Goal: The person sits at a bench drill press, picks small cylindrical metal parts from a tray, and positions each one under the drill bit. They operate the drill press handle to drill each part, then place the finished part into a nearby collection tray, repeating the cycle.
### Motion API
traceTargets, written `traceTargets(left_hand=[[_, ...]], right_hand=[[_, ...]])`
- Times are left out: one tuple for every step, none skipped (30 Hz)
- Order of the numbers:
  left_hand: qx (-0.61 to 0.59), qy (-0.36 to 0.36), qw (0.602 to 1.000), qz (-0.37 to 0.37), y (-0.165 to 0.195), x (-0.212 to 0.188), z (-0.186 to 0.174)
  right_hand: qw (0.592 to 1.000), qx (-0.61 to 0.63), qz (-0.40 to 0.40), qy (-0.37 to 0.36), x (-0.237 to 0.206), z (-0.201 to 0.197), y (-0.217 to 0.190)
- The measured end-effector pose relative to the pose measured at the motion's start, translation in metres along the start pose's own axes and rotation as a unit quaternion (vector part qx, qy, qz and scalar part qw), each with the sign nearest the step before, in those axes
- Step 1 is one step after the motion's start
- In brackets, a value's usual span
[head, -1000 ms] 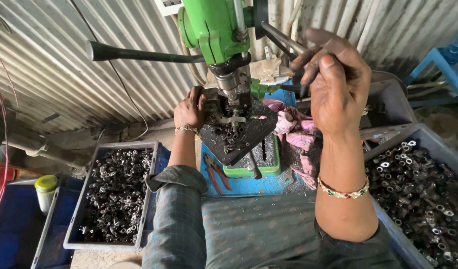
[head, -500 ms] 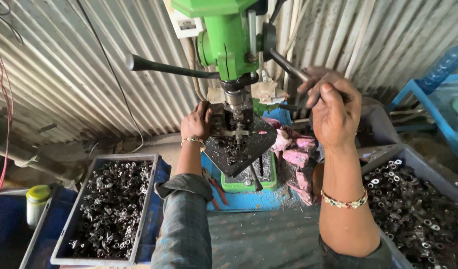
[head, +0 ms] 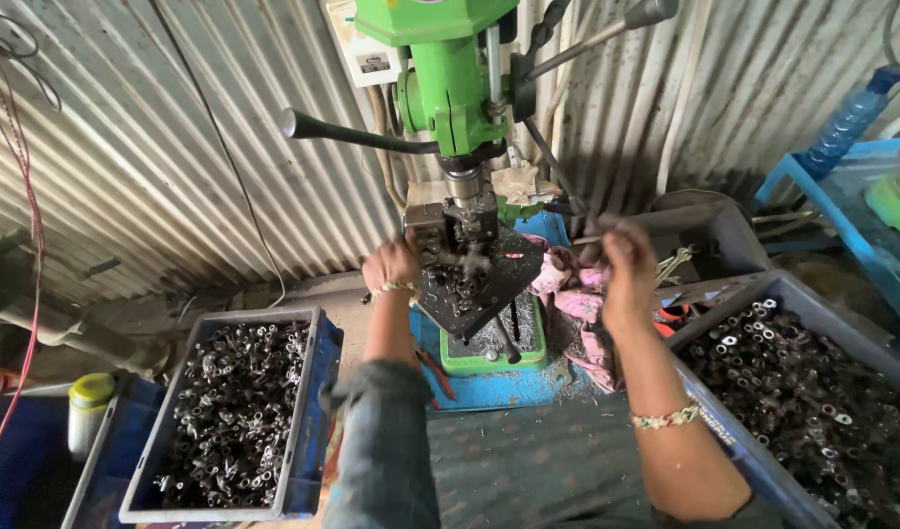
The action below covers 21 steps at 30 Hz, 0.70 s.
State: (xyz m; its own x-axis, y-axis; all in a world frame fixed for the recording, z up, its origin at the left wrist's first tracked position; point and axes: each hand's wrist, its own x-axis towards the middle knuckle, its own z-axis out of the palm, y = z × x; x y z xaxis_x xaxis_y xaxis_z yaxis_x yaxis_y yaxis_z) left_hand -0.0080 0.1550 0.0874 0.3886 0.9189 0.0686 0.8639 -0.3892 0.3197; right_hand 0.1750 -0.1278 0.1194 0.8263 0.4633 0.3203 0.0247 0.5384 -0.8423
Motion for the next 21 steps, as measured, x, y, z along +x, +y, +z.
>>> traceTargets(left_hand=[[-0.001,0.001,1.0,-0.018,-0.002,-0.003,0.003],[0.0,-0.001,0.999,-0.036,-0.004,-0.006,0.006],[-0.008,-0.021,0.998,-0.052,-0.006,-0.008,0.008],[-0.018,-0.039,0.997,-0.067,-0.007,-0.008,0.01],[-0.026,-0.057,0.995,-0.081,-0.009,-0.008,0.012],[-0.035,-0.076,0.993,-0.082,-0.009,-0.007,0.012],[-0.045,-0.094,0.991,-0.084,-0.009,-0.006,0.012],[-0.057,-0.11,0.989,-0.085,-0.009,-0.004,0.013],[-0.064,-0.098,0.989,-0.09,-0.01,-0.003,0.012],[-0.071,-0.085,0.989,-0.094,-0.009,-0.003,0.012],[-0.079,-0.073,0.989,-0.101,-0.008,-0.004,0.01],[-0.072,-0.069,0.99,-0.098,-0.007,-0.006,0.009],[-0.066,-0.064,0.991,-0.094,-0.007,-0.008,0.007],[-0.061,-0.059,0.992,-0.089,-0.006,-0.011,0.005],[-0.058,-0.053,0.994,-0.081,-0.006,-0.014,0.003],[-0.056,-0.048,0.994,-0.075,-0.005,-0.016,0.001],[-0.053,-0.043,0.995,-0.067,-0.005,-0.018,-0.001],[-0.053,-0.044,0.996,-0.063,-0.005,-0.02,-0.003],[-0.054,-0.044,0.996,-0.06,-0.005,-0.02,-0.005],[-0.055,-0.046,0.996,-0.058,-0.004,-0.02,-0.006],[-0.052,-0.049,0.996,-0.059,-0.004,-0.02,-0.007]], right_hand=[[0.998,-0.019,0.051,-0.004,-0.002,-0.002,0.015],[0.994,-0.039,0.105,-0.006,-0.006,-0.001,0.031],[0.987,-0.062,0.145,-0.027,-0.008,0.004,0.046],[0.978,-0.084,0.182,-0.048,-0.005,0.012,0.058],[0.974,-0.04,0.21,-0.077,0.0,0.023,0.069],[0.966,0.004,0.238,-0.104,0.006,0.035,0.078],[0.962,0.0,0.256,-0.096,0.011,0.048,0.087],[0.959,-0.004,0.271,-0.089,0.017,0.062,0.094],[0.955,-0.006,0.283,-0.091,0.022,0.074,0.1],[0.951,-0.008,0.295,-0.094,0.028,0.085,0.105],[0.946,-0.01,0.308,-0.099,0.032,0.094,0.11],[0.943,0.006,0.32,-0.097,0.035,0.101,0.114],[0.939,0.023,0.33,-0.095,0.038,0.106,0.118],[0.936,0.039,0.339,-0.092,0.041,0.108,0.121],[0.939,0.038,0.326,-0.105,0.042,0.108,0.122],[0.941,0.036,0.315,-0.119,0.042,0.105,0.122],[0.943,0.035,0.303,-0.132,0.043,0.101,0.123],[0.939,0.061,0.303,-0.151,0.045,0.092,0.126],[0.933,0.087,0.304,-0.171,0.045,0.08,0.123],[0.926,0.111,0.305,-0.191,0.045,0.071,0.12],[0.927,0.127,0.304,-0.178,0.045,0.062,0.116]])
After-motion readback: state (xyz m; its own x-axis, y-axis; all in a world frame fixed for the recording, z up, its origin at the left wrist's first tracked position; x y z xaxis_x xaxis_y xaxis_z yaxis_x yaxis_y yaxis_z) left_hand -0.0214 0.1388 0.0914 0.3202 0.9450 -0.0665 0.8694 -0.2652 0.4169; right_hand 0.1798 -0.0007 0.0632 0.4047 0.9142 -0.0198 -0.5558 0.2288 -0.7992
